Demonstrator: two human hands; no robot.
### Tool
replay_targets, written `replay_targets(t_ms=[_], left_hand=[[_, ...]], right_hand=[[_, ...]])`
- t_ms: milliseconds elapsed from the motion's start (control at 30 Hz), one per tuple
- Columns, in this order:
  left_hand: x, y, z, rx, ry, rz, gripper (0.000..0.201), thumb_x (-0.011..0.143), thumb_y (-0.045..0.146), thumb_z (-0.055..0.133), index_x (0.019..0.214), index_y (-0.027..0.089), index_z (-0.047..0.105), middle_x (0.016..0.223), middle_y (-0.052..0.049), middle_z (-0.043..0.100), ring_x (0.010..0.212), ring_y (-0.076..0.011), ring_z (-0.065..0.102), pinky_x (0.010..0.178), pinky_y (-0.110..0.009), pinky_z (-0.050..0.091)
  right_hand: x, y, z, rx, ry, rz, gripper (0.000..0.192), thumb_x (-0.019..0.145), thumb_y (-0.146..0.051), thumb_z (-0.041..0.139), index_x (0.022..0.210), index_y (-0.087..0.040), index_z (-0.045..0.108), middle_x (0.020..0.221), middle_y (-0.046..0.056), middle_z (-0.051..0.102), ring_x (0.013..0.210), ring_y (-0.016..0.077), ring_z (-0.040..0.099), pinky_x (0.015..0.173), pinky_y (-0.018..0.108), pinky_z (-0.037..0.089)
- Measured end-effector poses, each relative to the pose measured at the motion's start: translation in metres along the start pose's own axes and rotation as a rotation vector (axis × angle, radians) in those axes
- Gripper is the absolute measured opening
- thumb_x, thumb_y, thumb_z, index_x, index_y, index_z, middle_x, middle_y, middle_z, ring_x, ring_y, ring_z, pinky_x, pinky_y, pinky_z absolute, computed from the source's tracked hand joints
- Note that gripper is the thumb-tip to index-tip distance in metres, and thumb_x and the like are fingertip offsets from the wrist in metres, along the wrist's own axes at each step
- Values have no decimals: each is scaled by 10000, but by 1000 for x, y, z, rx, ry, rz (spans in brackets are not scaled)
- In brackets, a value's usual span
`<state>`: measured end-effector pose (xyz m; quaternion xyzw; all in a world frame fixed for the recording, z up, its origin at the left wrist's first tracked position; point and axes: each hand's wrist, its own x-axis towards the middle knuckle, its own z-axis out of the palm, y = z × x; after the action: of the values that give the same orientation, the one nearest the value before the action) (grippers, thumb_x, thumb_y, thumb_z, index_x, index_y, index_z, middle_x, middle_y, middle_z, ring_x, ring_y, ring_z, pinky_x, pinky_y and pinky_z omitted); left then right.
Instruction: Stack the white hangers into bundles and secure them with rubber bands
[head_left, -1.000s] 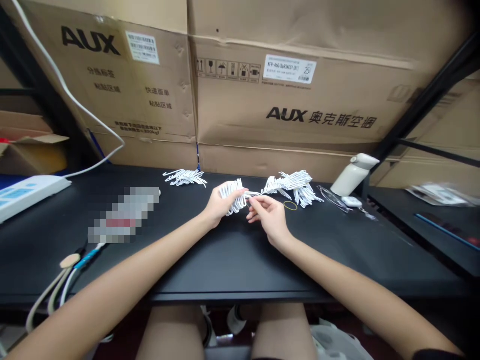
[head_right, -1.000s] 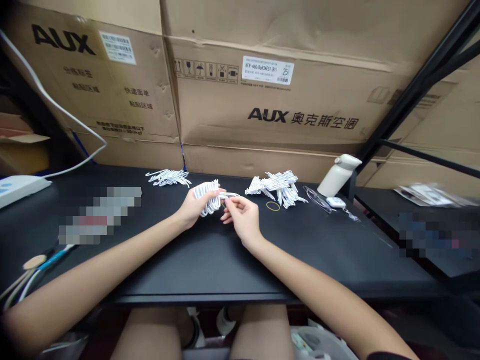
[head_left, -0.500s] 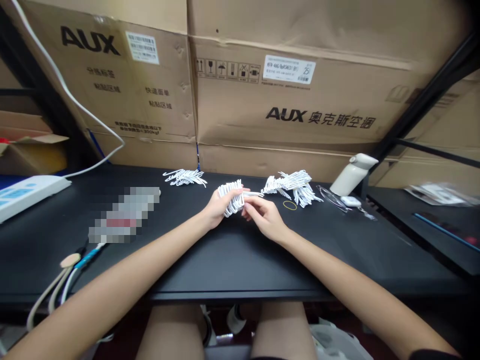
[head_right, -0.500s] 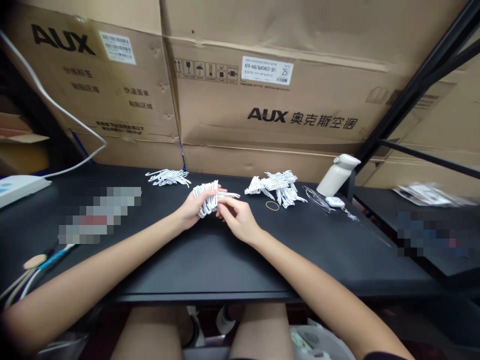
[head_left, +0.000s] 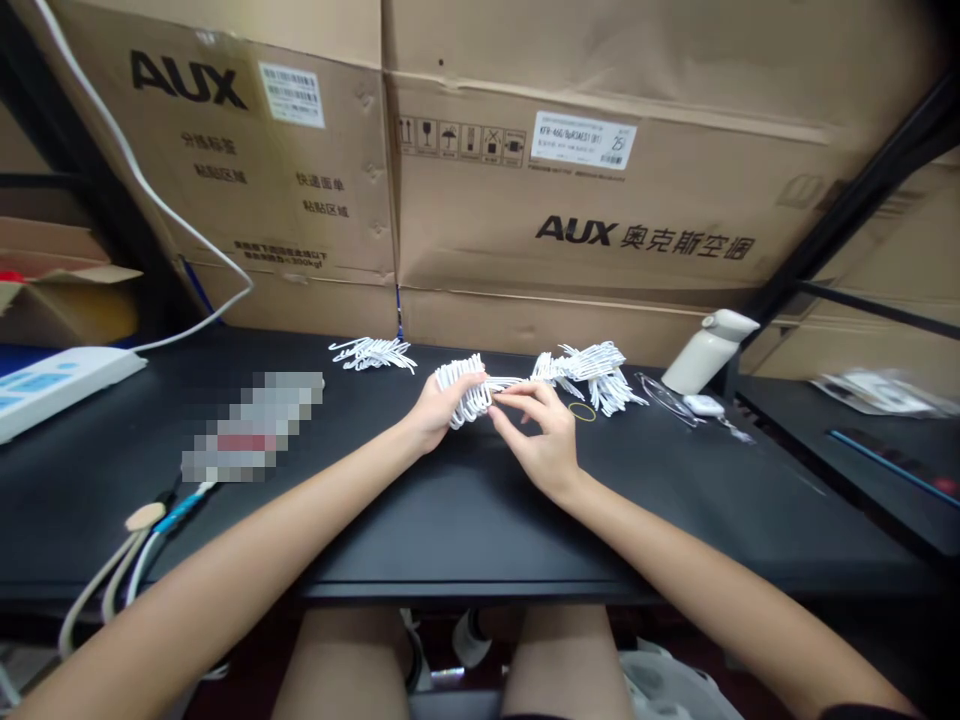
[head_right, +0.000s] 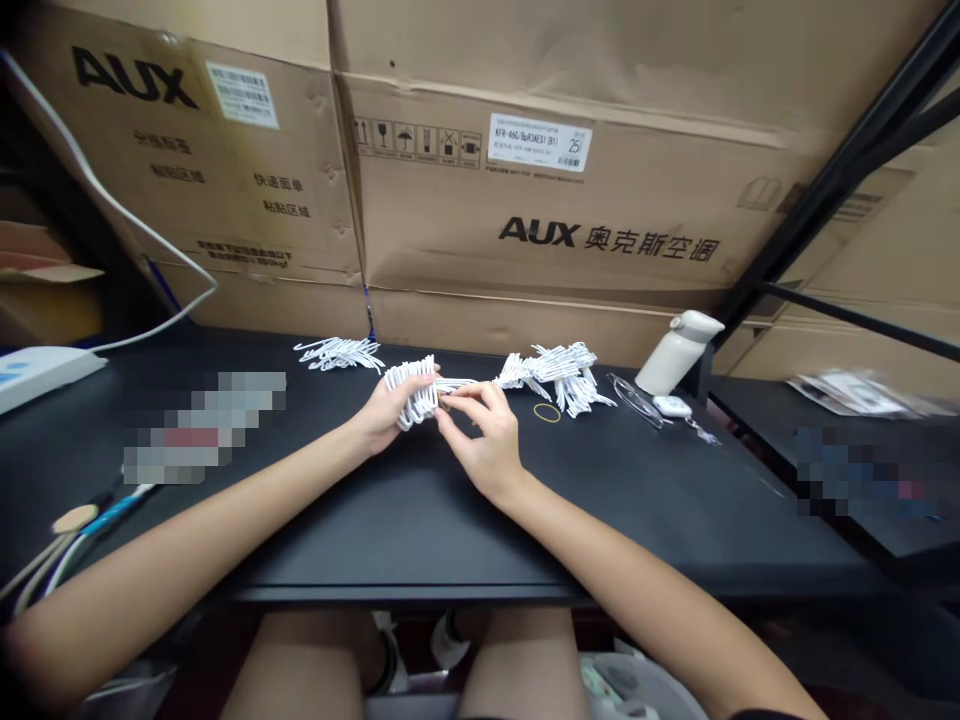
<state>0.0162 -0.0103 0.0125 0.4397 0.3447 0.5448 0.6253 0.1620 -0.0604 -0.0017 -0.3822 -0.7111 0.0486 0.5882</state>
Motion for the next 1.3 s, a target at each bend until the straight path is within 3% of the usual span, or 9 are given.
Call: replay_targets(t_ms=[133, 300, 400, 567, 700, 867, 1000, 1133, 1300], left_hand=[[-2, 1, 1, -11, -40, -35, 358, 610, 254, 762, 918, 104, 658, 755, -32, 680, 615, -131, 621, 565, -245, 511], [-6, 1, 3, 13, -117, -77, 368, 590, 242, 782, 916, 112, 671, 730, -27, 689, 626, -136, 640, 591, -239, 515], [-7, 0, 2, 50, -147, -91, 375, 597, 261, 791, 921, 112, 674, 711, -34, 689, 622, -148, 645, 584, -249, 518], [-8, -1, 0, 73, -195, -101, 391, 614, 298, 798, 938, 117, 678, 733, -49, 695, 626, -154, 648, 580, -257, 522], [-10, 0, 1, 69, -233, -123, 419, 555, 224, 833, 927, 120, 673, 791, -57, 702, 670, -174, 667, 611, -284, 542], [-10, 2, 2, 41, -275, -143, 365, 595, 230, 806, 915, 130, 663, 789, -62, 705, 650, -184, 676, 620, -306, 556], [-11, 4, 4, 54, -289, -141, 318, 616, 229, 784, 884, 116, 657, 733, -57, 688, 599, -159, 651, 547, -267, 541], [-12, 9, 4, -4, -226, -152, 362, 625, 207, 761, 957, 110, 651, 724, -55, 681, 573, -147, 636, 514, -256, 525], [-8, 11, 2, -64, -177, -152, 335, 643, 200, 738, 957, 112, 661, 728, -46, 673, 572, -132, 631, 516, -239, 517]], right_hand=[[11, 6, -9, -41, 56, -46, 111, 808, -217, 607, 879, -234, 690, 908, 66, 634, 889, 217, 583, 842, 415, 474], [18, 16, -13, 138, -168, 75, 142, 857, -265, 566, 910, -219, 689, 891, 55, 657, 854, 192, 610, 801, 364, 488], [17, 19, -10, 229, -212, 106, 147, 853, -278, 576, 888, -217, 705, 911, 56, 647, 858, 184, 617, 764, 334, 493], [15, 18, -7, 344, -159, 188, 101, 788, -291, 661, 797, -210, 722, 837, 52, 656, 800, 182, 627, 732, 330, 506], [13, 15, -7, 359, -89, 249, 121, 735, -318, 713, 722, -198, 711, 735, 42, 661, 727, 185, 624, 687, 340, 525], [11, 13, -5, 364, -90, 297, 153, 775, -339, 666, 805, -201, 728, 892, 70, 655, 805, 195, 623, 654, 330, 546], [10, 10, -4, 337, -14, 307, 149, 776, -314, 665, 858, -193, 697, 826, 52, 613, 749, 168, 595, 632, 300, 527], [7, 7, -6, 302, 160, 242, 105, 820, -300, 599, 797, -199, 610, 803, 45, 565, 730, 165, 553, 597, 299, 501], [2, 1, -12, 69, 180, -13, 90, 748, -239, 673, 718, -224, 590, 793, 46, 557, 771, 195, 542, 743, 392, 487]])
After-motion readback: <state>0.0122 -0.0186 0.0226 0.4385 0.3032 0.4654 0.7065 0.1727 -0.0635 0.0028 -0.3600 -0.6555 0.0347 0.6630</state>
